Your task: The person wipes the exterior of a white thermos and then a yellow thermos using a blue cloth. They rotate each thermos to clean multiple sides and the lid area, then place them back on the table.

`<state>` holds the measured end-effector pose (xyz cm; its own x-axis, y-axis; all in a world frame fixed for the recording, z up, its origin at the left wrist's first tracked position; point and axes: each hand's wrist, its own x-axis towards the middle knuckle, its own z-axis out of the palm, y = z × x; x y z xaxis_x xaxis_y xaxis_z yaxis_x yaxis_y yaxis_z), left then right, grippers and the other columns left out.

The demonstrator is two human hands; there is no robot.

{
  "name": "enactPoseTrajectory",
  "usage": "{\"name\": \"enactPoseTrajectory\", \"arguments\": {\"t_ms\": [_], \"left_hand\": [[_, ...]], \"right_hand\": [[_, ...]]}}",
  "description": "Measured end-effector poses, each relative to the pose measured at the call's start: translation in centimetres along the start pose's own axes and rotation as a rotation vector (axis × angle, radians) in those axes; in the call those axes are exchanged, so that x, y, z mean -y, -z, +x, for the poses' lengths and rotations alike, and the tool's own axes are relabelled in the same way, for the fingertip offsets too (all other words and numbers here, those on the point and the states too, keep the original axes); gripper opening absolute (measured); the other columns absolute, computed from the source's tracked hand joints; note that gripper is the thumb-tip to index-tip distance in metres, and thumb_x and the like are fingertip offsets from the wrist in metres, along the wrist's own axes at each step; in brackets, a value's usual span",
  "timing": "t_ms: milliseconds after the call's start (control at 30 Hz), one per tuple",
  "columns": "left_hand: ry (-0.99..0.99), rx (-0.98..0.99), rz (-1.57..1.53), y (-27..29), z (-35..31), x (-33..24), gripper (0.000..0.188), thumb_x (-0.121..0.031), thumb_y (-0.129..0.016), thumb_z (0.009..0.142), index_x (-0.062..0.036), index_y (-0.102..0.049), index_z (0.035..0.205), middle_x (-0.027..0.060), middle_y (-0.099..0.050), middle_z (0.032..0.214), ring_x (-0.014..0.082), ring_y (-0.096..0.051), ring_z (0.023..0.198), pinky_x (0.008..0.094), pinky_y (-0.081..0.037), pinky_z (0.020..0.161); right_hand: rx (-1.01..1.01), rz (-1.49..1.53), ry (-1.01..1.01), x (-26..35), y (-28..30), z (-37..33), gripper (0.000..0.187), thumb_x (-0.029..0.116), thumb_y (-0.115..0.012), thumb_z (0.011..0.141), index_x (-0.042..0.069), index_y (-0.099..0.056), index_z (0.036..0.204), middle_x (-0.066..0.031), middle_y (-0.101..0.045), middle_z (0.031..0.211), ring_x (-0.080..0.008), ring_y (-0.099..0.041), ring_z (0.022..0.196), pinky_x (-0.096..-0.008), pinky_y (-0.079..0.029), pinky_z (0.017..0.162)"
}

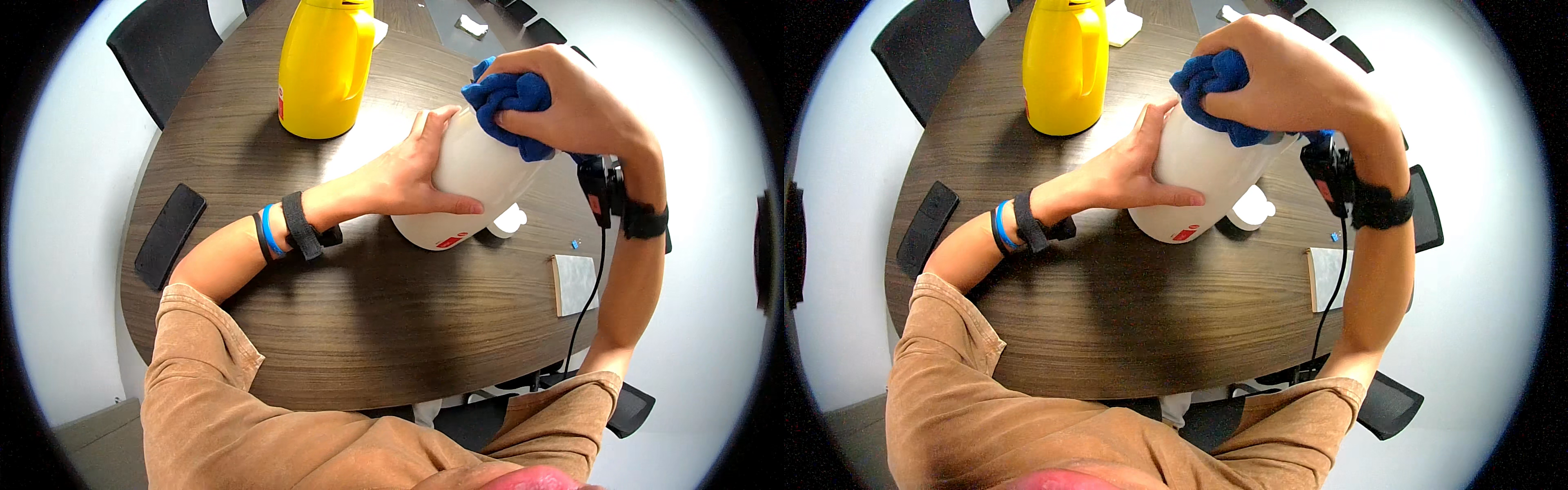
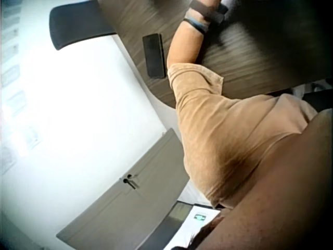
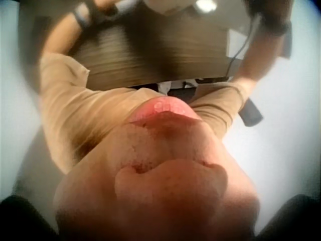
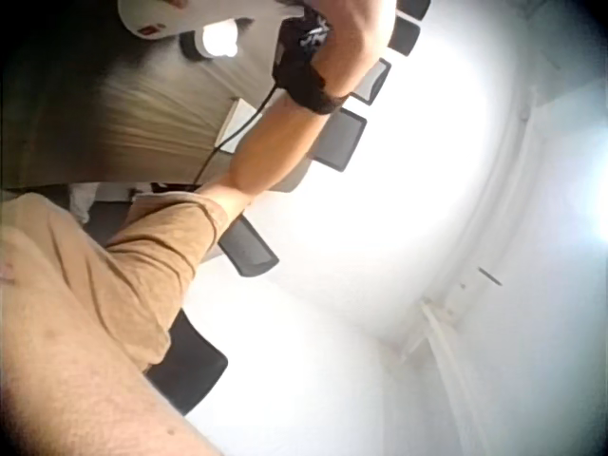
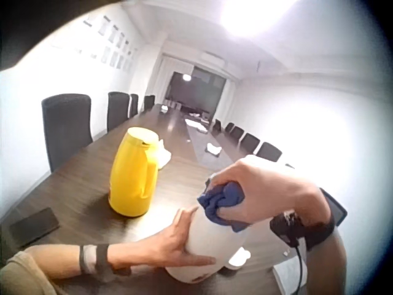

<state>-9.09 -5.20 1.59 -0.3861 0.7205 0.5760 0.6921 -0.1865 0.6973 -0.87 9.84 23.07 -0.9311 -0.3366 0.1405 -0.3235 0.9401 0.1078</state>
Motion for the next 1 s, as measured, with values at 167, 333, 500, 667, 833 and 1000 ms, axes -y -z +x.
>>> {"name": "enactPoseTrajectory", "arguments": {"t_ms": [167, 333, 500, 667, 833, 1000], "left_hand": [[0.054, 0.016, 0.026, -0.3, 0.5, -0.5, 0.130, -0.058, -0.091, 0.075, 0.0036, -0.014, 0.158, 0.0345, -0.039, 0.144, 0.0492, -0.051, 0.134, 0.0520, -0.048, 0.112], [0.014, -0.004, 0.003, -0.5, 0.4, 0.0, 0.127, -0.055, -0.091, 0.076, 0.0018, -0.014, 0.159, 0.0325, -0.039, 0.145, 0.0485, -0.048, 0.137, 0.0517, -0.047, 0.114], [-0.025, 0.005, -0.011, -0.7, 0.6, 0.0, 0.123, -0.053, -0.091, 0.078, 0.0010, -0.015, 0.158, 0.0307, -0.040, 0.146, 0.0464, -0.046, 0.139, 0.0512, -0.046, 0.115], [-0.024, 0.016, -0.039, 0.1, 0.3, -0.4, 0.121, -0.049, -0.092, 0.078, 0.0018, -0.015, 0.157, 0.0305, -0.040, 0.148, 0.0434, -0.046, 0.141, 0.0499, -0.044, 0.116], [-0.034, 0.047, -0.058, -0.1, 0.8, -0.2, 0.120, -0.047, -0.094, 0.077, 0.0020, -0.015, 0.155, 0.0301, -0.040, 0.149, 0.0417, -0.046, 0.142, 0.0496, -0.044, 0.116], [-0.006, 0.042, -0.076, -0.4, 0.8, -0.1, 0.120, -0.045, -0.094, 0.077, 0.0018, -0.016, 0.155, 0.0296, -0.039, 0.148, 0.0413, -0.048, 0.140, 0.0496, -0.044, 0.115]], "right_hand": [[-0.003, 0.343, -0.086, -5.7, -0.6, -2.1, 0.068, 0.048, -0.084, 0.081, 0.002, -0.072, 0.129, -0.0196, -0.074, 0.112, -0.0312, -0.076, 0.094, -0.0365, -0.065, 0.084], [0.071, 0.601, -0.041, -7.7, 0.3, -2.6, 0.065, 0.058, -0.084, 0.082, 0.011, -0.073, 0.125, -0.0097, -0.073, 0.108, -0.0277, -0.074, 0.098, -0.0356, -0.063, 0.087], [-0.021, -0.038, 0.016, -3.6, -0.2, -2.7, 0.040, 0.025, -0.081, 0.090, 0.005, -0.072, 0.124, -0.0181, -0.077, 0.104, -0.0295, -0.076, 0.088, -0.0373, -0.064, 0.084], [0.052, -0.195, 0.084, -2.1, 0.0, -2.2, 0.042, 0.018, -0.082, 0.088, 0.009, -0.070, 0.127, -0.0158, -0.072, 0.110, -0.0319, -0.069, 0.102, -0.0397, -0.057, 0.093], [-0.087, 0.467, -0.230, -8.2, -2.0, -4.6, 0.068, 0.047, -0.085, 0.086, 0.012, -0.065, 0.140, -0.0184, -0.068, 0.128, -0.0333, -0.071, 0.112, -0.0421, -0.061, 0.097], [-0.129, 0.842, -0.183, -12.6, -3.1, -6.2, 0.078, 0.059, -0.079, 0.087, 0.008, -0.062, 0.144, -0.0177, -0.069, 0.126, -0.0309, -0.070, 0.117, -0.0381, -0.061, 0.097]]}}
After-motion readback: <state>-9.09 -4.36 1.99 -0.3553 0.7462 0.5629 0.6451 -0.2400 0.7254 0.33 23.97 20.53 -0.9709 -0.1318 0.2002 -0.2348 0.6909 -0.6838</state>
